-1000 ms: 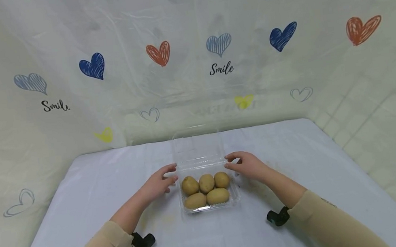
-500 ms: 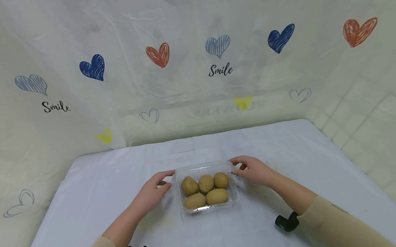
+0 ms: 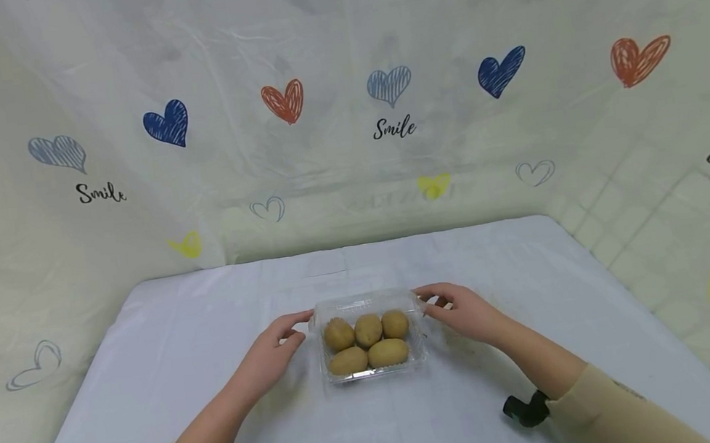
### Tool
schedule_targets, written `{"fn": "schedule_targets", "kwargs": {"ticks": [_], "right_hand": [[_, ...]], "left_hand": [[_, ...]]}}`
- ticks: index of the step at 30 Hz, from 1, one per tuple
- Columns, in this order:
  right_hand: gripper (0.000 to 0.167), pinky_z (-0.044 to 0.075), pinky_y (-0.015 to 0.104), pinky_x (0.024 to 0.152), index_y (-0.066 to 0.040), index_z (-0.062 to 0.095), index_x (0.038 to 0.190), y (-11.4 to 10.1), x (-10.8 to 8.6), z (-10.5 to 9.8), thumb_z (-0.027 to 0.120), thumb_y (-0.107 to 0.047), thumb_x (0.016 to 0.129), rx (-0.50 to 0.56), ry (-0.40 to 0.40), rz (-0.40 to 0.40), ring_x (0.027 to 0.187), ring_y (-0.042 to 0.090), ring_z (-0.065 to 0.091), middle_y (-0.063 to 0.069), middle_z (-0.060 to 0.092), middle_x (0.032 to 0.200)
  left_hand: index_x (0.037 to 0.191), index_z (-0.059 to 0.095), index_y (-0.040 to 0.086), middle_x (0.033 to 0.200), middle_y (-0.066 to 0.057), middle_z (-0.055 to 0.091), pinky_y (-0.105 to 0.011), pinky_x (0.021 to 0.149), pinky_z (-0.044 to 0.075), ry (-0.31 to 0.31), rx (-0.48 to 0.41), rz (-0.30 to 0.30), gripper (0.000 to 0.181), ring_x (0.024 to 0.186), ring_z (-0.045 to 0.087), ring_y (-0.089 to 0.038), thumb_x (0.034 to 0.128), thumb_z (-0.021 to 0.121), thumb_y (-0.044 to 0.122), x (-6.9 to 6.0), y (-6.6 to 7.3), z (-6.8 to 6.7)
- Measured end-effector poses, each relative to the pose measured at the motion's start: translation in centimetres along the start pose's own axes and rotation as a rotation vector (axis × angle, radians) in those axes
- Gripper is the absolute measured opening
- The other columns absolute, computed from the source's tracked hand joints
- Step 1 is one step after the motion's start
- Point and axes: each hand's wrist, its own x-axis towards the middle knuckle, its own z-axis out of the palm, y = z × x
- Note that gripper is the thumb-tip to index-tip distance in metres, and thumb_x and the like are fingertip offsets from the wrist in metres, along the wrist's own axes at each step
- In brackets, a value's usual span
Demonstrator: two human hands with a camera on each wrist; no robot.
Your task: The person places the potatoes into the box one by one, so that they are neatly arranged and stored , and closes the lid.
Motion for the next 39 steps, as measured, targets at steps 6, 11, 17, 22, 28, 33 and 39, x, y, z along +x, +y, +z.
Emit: {"fn": "schedule_targets", "kwargs": {"ticks": [6, 11, 17, 22, 28, 33, 39], "right_hand": [[0.033, 0.051, 0.033, 0.071, -0.017, 0.063, 0.132, -0.5, -1.2, -0.1, 0.06, -0.021, 0.1, 0.034, -0.001, -0.018, 0.099, 0.02, 0.059, 0.004, 0.065, 0.122], [0.033, 0.052, 0.033, 0.069, -0.017, 0.063, 0.132, -0.6, -2.1, -0.2, 0.06, -0.021, 0.1, 0.043, -0.011, -0.031, 0.097, 0.019, 0.059, 0.005, 0.064, 0.122], [0.032, 0.052, 0.031, 0.068, -0.016, 0.063, 0.132, -0.6, -3.0, -0.2, 0.059, -0.021, 0.101, 0.073, -0.038, -0.043, 0.095, 0.019, 0.058, 0.007, 0.064, 0.122], [0.034, 0.052, 0.031, 0.069, -0.014, 0.061, 0.134, -0.9, -3.3, -0.1, 0.058, -0.023, 0.102, 0.105, -0.06, -0.049, 0.095, 0.02, 0.059, 0.007, 0.064, 0.121], [0.037, 0.052, 0.031, 0.068, -0.012, 0.058, 0.137, -0.8, -3.3, 0.3, 0.056, -0.025, 0.103, 0.146, -0.082, -0.033, 0.093, 0.022, 0.059, 0.01, 0.064, 0.121], [0.04, 0.052, 0.032, 0.066, -0.009, 0.056, 0.137, -0.3, -3.4, 1.0, 0.057, -0.029, 0.102, 0.193, -0.094, -0.027, 0.091, 0.025, 0.058, 0.01, 0.064, 0.12], [0.042, 0.052, 0.032, 0.067, -0.009, 0.055, 0.135, 0.2, -3.4, 1.8, 0.063, -0.028, 0.099, 0.154, -0.098, -0.039, 0.092, 0.021, 0.059, 0.005, 0.062, 0.112]], "left_hand": [[0.143, 0.054, 0.026, 0.144, 0.003, 0.051, -0.048, 0.101, 0.045, -0.021, -0.094, -0.014, 0.038, 0.122, 0.056, -0.021, 0.1062, 0.044, 0.022, -1.1, 0.5, 0.3], [0.144, 0.053, 0.024, 0.148, 0.001, 0.048, -0.052, 0.105, 0.042, -0.034, -0.111, -0.004, 0.038, 0.13, 0.05, -0.025, 0.1071, 0.044, 0.03, -1.9, 0.9, 0.5], [0.146, 0.051, 0.024, 0.148, -0.002, 0.047, -0.056, 0.106, 0.036, -0.035, -0.036, 0.017, 0.044, 0.132, 0.046, -0.027, 0.1046, 0.048, 0.04, -2.8, 1.3, 0.7], [0.147, 0.049, 0.027, 0.146, 0.003, 0.048, -0.048, 0.098, 0.044, -0.044, 0.01, -0.009, 0.046, 0.121, 0.052, -0.019, 0.1025, 0.053, 0.041, -3.2, 1.3, 0.9], [0.145, 0.05, 0.028, 0.143, 0.003, 0.05, -0.043, 0.09, 0.048, -0.054, -0.005, -0.032, 0.049, 0.118, 0.054, -0.019, 0.0992, 0.059, 0.042, -3.5, 1.0, 1.1], [0.144, 0.05, 0.025, 0.141, 0.002, 0.051, -0.042, 0.086, 0.05, -0.074, -0.019, -0.033, 0.052, 0.117, 0.055, -0.022, 0.0967, 0.064, 0.04, -3.4, 0.5, 1.5], [0.143, 0.047, 0.023, 0.142, -0.001, 0.051, -0.044, 0.087, 0.051, -0.096, -0.021, -0.028, 0.054, 0.118, 0.056, -0.024, 0.0947, 0.067, 0.038, -3.2, -0.2, 2.2]]}}
